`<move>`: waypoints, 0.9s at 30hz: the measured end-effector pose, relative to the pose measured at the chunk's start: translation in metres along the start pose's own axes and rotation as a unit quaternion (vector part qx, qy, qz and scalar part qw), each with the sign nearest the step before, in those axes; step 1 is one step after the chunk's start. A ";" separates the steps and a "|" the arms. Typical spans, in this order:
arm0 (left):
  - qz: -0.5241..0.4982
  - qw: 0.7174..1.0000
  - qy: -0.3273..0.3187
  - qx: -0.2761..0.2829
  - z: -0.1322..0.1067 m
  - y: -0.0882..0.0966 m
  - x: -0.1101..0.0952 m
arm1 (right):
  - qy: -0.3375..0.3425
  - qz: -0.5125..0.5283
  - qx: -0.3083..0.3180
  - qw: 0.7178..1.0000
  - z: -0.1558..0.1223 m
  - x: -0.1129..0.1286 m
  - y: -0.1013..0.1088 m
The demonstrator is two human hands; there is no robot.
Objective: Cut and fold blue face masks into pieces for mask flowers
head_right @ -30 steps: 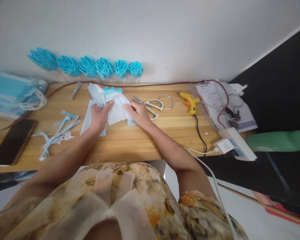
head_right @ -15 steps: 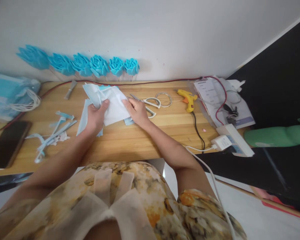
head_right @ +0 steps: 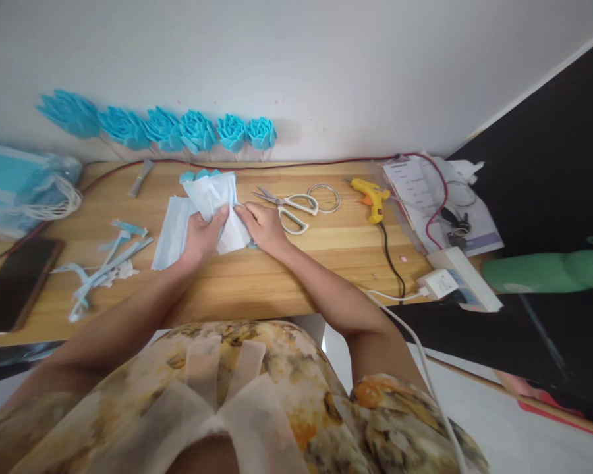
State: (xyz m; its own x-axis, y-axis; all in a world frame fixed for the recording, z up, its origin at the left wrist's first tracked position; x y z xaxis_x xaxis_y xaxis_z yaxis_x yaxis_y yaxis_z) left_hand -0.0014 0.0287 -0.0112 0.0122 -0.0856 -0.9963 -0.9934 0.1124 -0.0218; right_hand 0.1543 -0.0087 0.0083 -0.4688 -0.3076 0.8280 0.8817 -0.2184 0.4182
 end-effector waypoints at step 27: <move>0.060 0.996 -0.014 0.061 0.009 0.007 -0.004 | -0.025 0.027 -0.074 0.997 0.010 -0.018 0.023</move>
State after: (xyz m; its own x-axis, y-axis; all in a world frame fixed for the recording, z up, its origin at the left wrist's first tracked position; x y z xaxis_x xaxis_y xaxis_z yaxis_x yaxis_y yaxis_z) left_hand -0.0076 0.0386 -0.0076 -0.1015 -0.0370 -0.9941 -0.9666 0.2399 0.0898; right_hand 0.1835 0.0007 0.0068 -0.4152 -0.2759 0.8669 0.8859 -0.3391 0.3164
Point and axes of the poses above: each hand's wrist, its own z-axis towards the middle knuckle, its own y-axis out of the back of the hand, x = y × z, the point moved 4 cm from there along z, towards the middle knuckle, and after that the axes turned 5 degrees about y, right-handed, at the moved point
